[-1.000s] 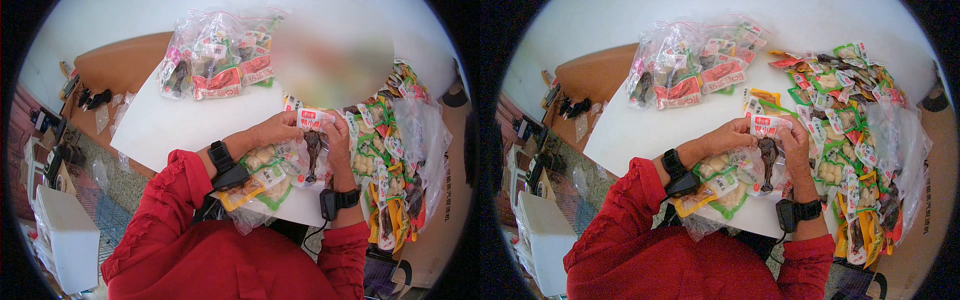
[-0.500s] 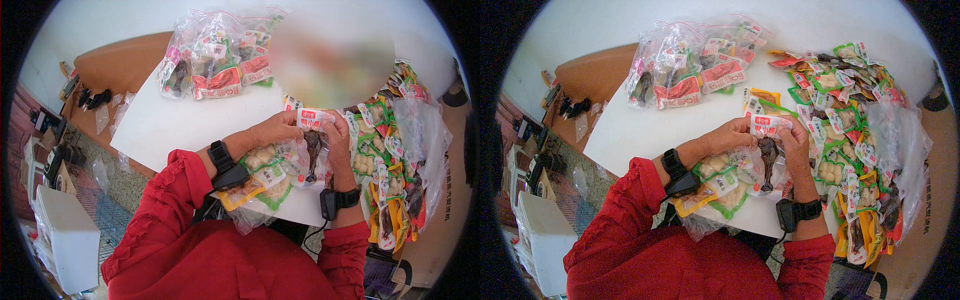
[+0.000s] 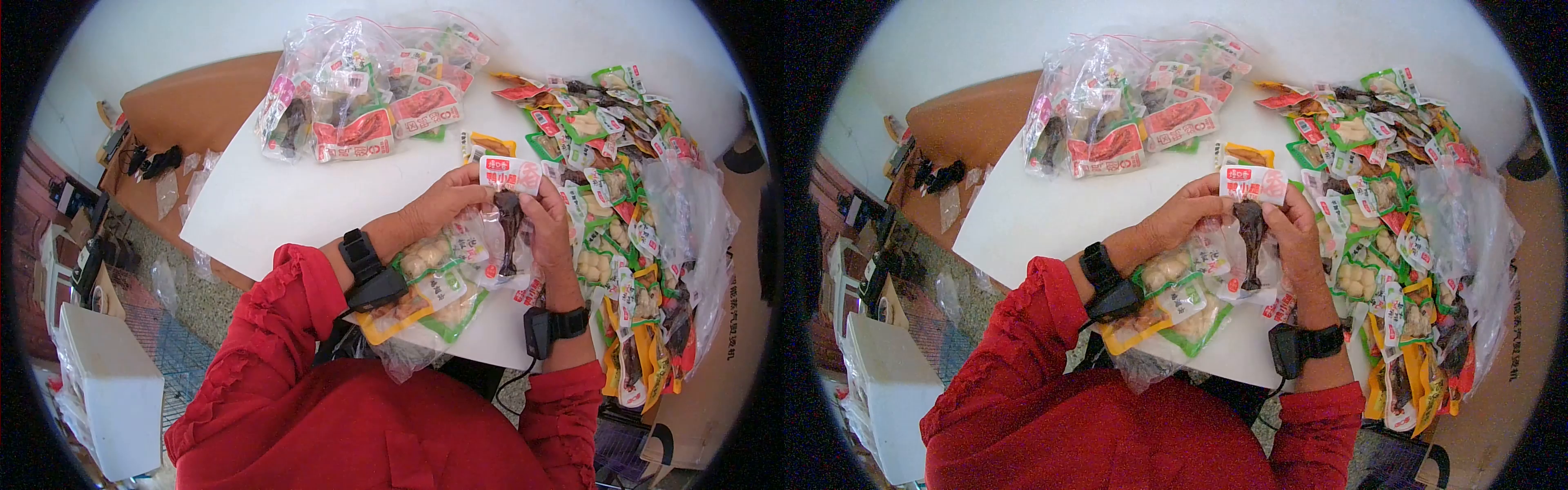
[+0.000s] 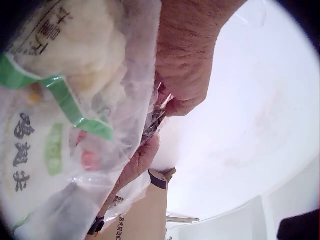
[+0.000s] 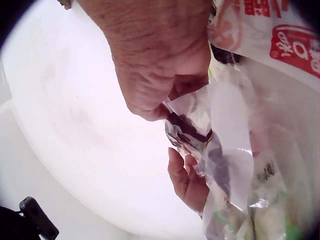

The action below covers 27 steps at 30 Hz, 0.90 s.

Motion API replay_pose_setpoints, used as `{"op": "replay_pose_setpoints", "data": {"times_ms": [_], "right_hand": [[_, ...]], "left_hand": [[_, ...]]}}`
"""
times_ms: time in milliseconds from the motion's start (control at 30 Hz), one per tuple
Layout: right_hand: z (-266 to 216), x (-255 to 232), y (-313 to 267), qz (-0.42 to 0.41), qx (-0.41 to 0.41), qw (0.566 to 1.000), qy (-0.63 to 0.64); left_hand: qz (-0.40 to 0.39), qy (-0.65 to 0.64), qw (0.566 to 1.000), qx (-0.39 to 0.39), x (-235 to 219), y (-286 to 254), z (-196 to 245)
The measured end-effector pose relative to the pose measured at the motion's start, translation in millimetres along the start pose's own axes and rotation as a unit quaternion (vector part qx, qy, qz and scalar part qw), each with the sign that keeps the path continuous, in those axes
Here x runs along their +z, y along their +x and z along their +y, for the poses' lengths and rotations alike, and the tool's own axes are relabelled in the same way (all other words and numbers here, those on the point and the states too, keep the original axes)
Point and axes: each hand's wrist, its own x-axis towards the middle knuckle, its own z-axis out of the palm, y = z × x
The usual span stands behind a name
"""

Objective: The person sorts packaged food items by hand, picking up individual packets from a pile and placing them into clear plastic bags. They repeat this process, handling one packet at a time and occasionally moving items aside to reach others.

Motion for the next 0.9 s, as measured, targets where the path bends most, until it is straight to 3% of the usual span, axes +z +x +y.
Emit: {"op": "replay_pose_setpoints", "data": {"times_ms": [33,100,233,333,400,500,667,900], "right_hand": [[2.8,-2.8,1.0,-0.002,-0.013,1.0,-0.018],[5.5,-5.6,2.1,0.014,-0.01,1.0,-0.016],[5.9,-3.5,2.3,0.046,-0.009,0.999,-0.017],[6.1,-3.9,1.8,0.078,-0.002,0.997,-0.017],[6.3,-3.1,2.2,0.096,-0.003,0.995,-0.007],[2.8,-2.3,1.6,0.104,-0.011,0.994,-0.008],[1.1,-2.6,1.6,0.088,-0.017,0.994,0.058],[6.5,-8.8,4.2,0.065,-0.025,0.996,0.057]], "left_hand": [[0.0,0.0,1.0,0.0,1.7,-1.5,2.4],[0.003,0.118,0.99,-0.073,5.3,-5.7,7.6],[-0.043,0.104,0.993,-0.044,2.1,-3.7,2.5],[-0.073,0.122,0.984,-0.109,-1.9,-3.3,2.0],[-0.132,0.115,0.983,-0.062,-0.2,-2.2,-3.0],[-0.103,0.105,0.986,-0.074,2.5,-2.5,-7.8],[-0.111,0.108,0.987,-0.051,3.0,-3.4,-3.2],[-0.119,0.118,0.984,-0.053,3.5,-3.6,-0.8]]}}
